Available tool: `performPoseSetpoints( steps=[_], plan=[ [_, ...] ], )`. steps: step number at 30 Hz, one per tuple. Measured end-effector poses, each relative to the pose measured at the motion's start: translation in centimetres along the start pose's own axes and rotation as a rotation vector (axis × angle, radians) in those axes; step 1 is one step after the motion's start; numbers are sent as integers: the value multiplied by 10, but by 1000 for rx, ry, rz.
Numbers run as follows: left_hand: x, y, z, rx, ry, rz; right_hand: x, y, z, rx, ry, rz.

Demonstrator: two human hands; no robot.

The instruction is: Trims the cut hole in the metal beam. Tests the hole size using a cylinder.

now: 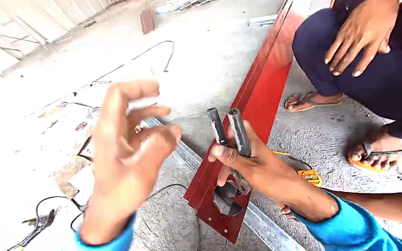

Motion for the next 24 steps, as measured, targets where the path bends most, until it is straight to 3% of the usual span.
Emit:
performPoseSetpoints(
  steps=[2,4,9,17,24],
  plan=[
    [-47,-51,13,-62,186,-141,5,7,0,-39,56,-30],
    [-101,-94,42,-82,266,-223,9,14,2,32,82,-100],
    [-186,-130,109,82,221,-311,17,19,3,114,78,-153],
    [-198,-156,148,248,327,-247,20,5,-7,135,-33,-215],
    [-206,-164,156,281,356,-223,20,34,-1,-79,-84,28]
  ],
)
Point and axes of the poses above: each hand's wrist, its own x-axis towards the middle knuckle, its own z-axis out of the palm, y = z × x, the point moved 3 cm from there along x, towards the middle knuckle, and after that the axes turned 11 degrees about -z, right-handed, at the moved point
